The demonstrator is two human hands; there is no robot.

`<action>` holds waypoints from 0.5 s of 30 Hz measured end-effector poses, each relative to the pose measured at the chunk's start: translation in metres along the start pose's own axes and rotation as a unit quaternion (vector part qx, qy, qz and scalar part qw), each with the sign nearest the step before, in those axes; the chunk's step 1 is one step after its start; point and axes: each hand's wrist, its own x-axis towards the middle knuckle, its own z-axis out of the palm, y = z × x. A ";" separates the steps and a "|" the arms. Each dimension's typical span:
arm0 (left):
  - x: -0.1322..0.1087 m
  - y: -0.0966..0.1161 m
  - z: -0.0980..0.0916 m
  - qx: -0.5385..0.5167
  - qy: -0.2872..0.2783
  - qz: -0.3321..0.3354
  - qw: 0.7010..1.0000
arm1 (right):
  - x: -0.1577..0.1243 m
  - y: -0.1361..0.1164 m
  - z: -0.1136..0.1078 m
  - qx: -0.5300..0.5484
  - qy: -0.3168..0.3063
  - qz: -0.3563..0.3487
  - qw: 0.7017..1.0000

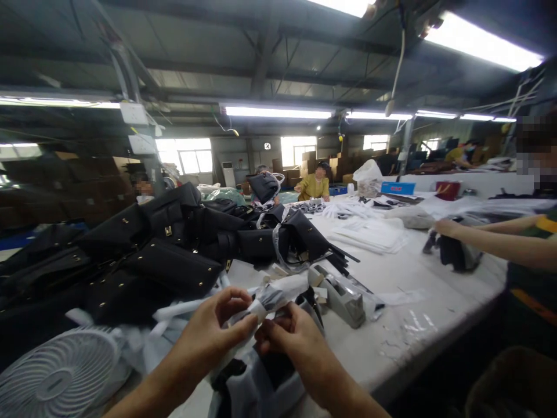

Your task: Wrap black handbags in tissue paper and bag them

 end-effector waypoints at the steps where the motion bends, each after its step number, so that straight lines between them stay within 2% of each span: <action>1: 0.000 -0.001 0.000 -0.009 -0.003 -0.004 1.000 | 0.001 0.000 0.000 -0.002 -0.002 -0.012 1.000; 5: 0.002 -0.004 -0.001 -0.051 0.002 -0.005 0.999 | 0.003 0.000 0.000 0.000 -0.015 -0.039 0.999; 9: 0.003 -0.003 -0.002 -0.062 -0.018 -0.031 0.997 | 0.005 0.005 -0.002 -0.015 0.010 -0.056 0.998; 13: 0.003 0.002 0.001 -0.089 -0.001 -0.051 0.995 | 0.005 0.008 -0.001 0.045 -0.016 -0.034 0.998; 15: 0.002 0.003 0.003 -0.104 0.004 -0.062 0.993 | 0.005 0.009 0.000 0.058 -0.024 -0.050 0.997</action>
